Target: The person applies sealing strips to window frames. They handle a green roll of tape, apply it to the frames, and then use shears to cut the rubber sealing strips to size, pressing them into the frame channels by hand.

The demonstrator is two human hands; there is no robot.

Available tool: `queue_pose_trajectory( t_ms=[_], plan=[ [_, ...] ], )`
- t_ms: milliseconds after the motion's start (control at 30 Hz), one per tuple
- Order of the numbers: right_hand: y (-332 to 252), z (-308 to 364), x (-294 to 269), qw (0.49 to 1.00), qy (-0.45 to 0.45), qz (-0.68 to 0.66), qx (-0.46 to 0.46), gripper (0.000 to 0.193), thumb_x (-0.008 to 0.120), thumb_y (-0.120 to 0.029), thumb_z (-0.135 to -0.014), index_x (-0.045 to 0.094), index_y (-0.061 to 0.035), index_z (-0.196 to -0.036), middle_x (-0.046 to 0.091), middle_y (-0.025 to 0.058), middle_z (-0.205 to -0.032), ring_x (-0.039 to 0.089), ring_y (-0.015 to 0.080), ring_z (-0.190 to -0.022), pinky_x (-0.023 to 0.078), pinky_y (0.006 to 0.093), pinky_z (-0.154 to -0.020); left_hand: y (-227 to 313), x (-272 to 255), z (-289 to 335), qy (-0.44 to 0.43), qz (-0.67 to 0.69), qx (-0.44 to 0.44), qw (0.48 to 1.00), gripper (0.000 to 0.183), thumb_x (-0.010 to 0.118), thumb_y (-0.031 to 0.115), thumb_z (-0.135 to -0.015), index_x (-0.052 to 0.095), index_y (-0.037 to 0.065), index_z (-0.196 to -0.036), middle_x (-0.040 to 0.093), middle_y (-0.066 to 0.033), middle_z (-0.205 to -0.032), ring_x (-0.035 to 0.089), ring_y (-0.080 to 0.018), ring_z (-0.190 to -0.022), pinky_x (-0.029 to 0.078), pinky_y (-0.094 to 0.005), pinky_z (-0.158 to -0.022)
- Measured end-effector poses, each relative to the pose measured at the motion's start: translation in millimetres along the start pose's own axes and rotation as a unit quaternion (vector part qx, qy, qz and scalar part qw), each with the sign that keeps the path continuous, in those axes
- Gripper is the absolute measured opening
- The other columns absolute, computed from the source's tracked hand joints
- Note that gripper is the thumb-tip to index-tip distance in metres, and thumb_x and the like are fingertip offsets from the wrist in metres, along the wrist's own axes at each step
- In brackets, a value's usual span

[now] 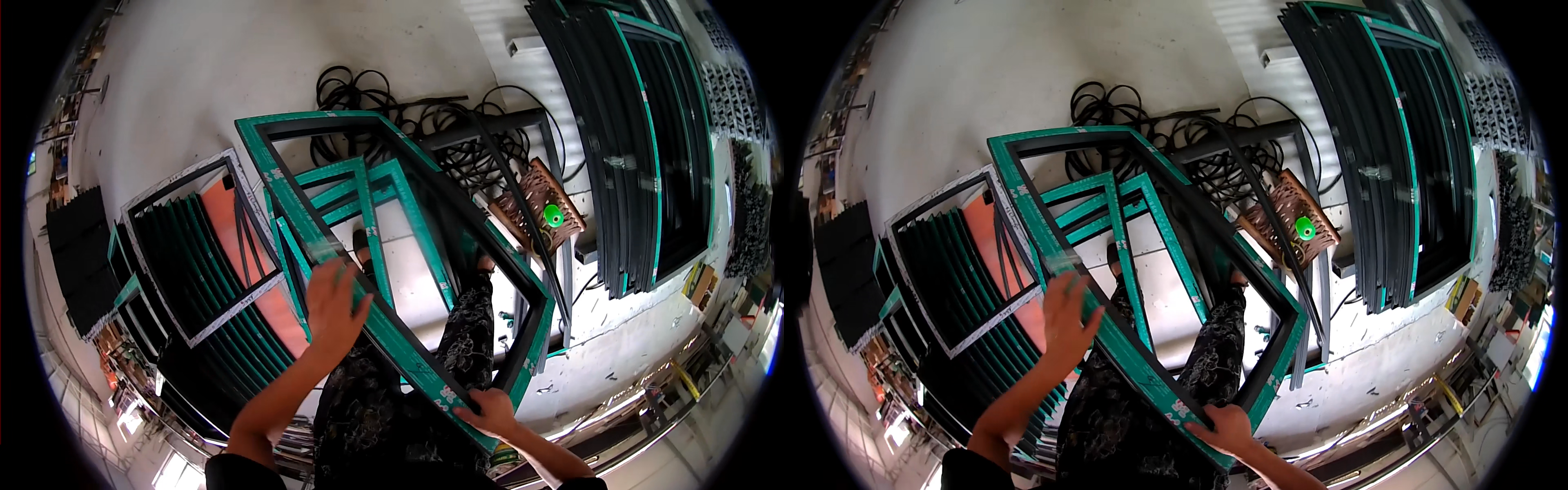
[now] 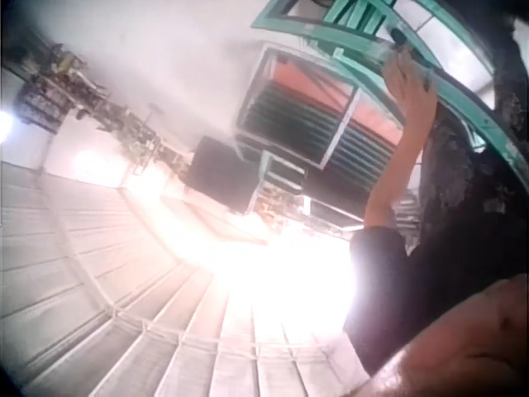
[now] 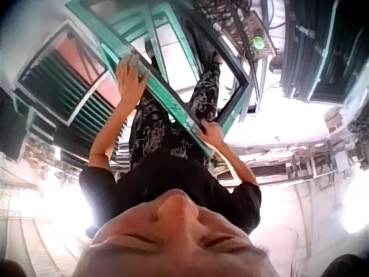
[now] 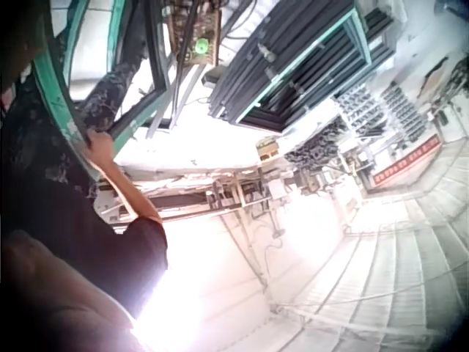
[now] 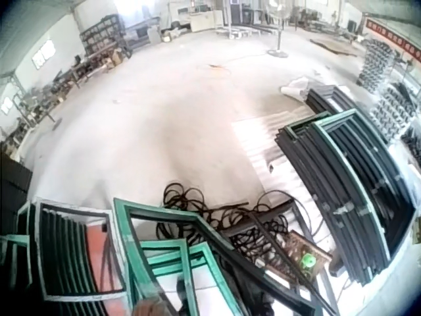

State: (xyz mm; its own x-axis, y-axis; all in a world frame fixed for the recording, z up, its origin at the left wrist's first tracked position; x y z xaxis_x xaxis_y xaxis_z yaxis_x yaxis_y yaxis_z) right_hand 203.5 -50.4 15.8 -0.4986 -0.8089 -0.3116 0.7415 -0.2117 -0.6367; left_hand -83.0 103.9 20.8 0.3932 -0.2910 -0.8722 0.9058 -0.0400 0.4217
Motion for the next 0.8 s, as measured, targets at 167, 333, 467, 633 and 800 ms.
queue_pose_trajectory(
  t_ms=[167, 333, 467, 633, 800],
  plan=[
    [-98, -15, -22, 0.999, -0.054, 0.006, 0.008, 0.057, 0.056, -0.063, -0.086, 0.061, -0.007, -0.076, 0.06, 0.0159, -0.061, 0.062, 0.0376, -0.06, 0.047, 0.048, -0.055, -34, 0, 117, 0.122, 0.451, -0.417, 0.779, 0.074, 0.073, 0.028, -0.088, 0.033, -0.004, -0.141, 0.052, -0.016, -0.13, 0.051, -0.0257, -0.119, 0.041, -0.0375, -0.102],
    [-204, -40, -43, 0.996, -0.074, 0.029, -0.04, 0.065, 0.044, -0.063, -0.092, 0.063, -0.0025, -0.081, 0.065, 0.0188, -0.073, 0.064, 0.0393, -0.071, 0.05, 0.0476, -0.065, 35, -40, 137, 0.09, 0.665, -0.458, 0.584, 0.073, 0.072, 0.028, -0.089, 0.028, 0.004, -0.142, 0.054, -0.011, -0.122, 0.057, -0.0209, -0.104, 0.05, -0.034, -0.084],
    [-284, -71, -54, 0.992, -0.093, 0.057, -0.066, 0.06, 0.048, -0.054, -0.095, 0.065, 0.0025, -0.085, 0.066, 0.0212, -0.08, 0.065, 0.0385, -0.078, 0.05, 0.0445, -0.07, 40, -104, 129, 0.065, 0.755, -0.449, 0.474, 0.058, 0.07, 0.033, -0.088, 0.037, 0.012, -0.131, 0.054, -0.0081, -0.112, 0.058, -0.0224, -0.102, 0.053, -0.0388, -0.081],
    [-363, -96, -30, 0.963, -0.193, -0.014, -0.187, 0.052, 0.051, -0.05, -0.096, 0.066, -0.0007, -0.104, 0.068, 0.0154, -0.092, 0.066, 0.0278, -0.088, 0.049, 0.0358, -0.078, -21, -140, 164, 0.046, 0.816, -0.429, 0.384, 0.054, 0.066, 0.044, -0.085, 0.055, 0.008, -0.125, 0.062, -0.0115, -0.116, 0.063, -0.0245, -0.101, 0.054, -0.0368, -0.085],
    [-267, -177, -132, 0.977, 0.042, 0.169, -0.122, 0.049, 0.05, -0.05, -0.092, 0.068, -0.0055, -0.1, 0.068, 0.017, -0.095, 0.064, 0.0369, -0.093, 0.05, 0.0472, -0.078, -117, -151, 219, 0.152, 0.808, -0.41, 0.394, 0.057, 0.068, 0.039, -0.08, 0.061, -0.005, -0.115, 0.068, -0.0223, -0.098, 0.069, -0.0346, -0.083, 0.059, -0.0446, -0.077]
  ],
)
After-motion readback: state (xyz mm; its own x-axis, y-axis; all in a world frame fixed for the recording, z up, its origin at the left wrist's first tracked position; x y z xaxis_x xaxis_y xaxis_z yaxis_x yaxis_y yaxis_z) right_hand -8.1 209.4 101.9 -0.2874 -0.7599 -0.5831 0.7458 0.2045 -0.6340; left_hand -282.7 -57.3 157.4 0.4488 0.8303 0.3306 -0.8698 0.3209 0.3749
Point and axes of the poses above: each hand's wrist, its own z-axis away from the middle knuckle, its own x-axis out of the palm, y = z × x, the point moved 8 cm from there along -z, towards the middle knuckle
